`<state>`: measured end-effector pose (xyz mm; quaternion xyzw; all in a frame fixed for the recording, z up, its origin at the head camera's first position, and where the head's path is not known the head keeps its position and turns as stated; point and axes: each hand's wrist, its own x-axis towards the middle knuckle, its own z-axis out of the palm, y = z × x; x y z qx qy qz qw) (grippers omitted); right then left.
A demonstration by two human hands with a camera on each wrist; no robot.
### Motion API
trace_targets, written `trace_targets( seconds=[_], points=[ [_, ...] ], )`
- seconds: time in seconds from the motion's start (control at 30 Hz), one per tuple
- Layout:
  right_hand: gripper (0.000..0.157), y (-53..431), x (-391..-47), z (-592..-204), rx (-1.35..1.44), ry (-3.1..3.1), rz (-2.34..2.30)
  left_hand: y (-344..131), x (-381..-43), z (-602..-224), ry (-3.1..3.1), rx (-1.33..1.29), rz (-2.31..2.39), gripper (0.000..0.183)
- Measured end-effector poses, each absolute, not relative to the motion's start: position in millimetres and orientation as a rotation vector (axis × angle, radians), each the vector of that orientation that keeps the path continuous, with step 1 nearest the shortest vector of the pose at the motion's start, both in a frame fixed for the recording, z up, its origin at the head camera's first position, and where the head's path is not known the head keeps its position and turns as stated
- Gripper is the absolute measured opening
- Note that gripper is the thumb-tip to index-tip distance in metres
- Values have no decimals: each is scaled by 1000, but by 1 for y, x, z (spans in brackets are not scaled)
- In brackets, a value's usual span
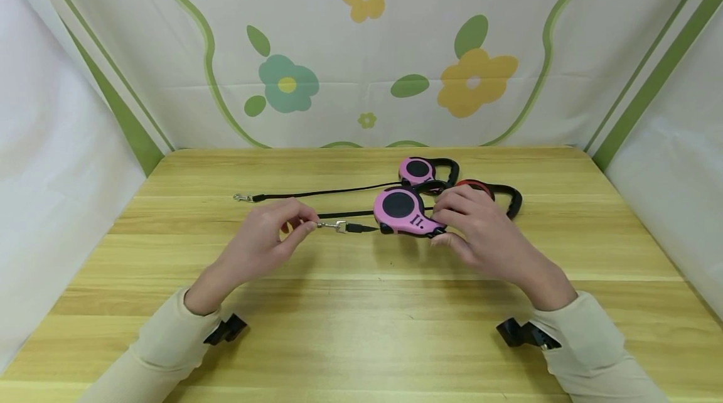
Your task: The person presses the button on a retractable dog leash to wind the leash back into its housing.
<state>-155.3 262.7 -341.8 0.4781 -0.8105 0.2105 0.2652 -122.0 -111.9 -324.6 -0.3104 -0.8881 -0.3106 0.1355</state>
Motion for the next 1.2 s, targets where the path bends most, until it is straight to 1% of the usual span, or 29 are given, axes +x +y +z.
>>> trace_targets(
  seconds=[0.27,0.93,1.2],
  points=[
    [57,260,-155,-341,1294,-2179,565,-110,-119,-323,-2592,-889,-893,4],
    [58,254,-152,-340,1307,-2181,569,-100,-115,-328,-2553,-957,-905,4],
    [58,252,-151,-343,1288,-2157,577,-98,-115,-329,-2567,-937,-906,5]
  ],
)
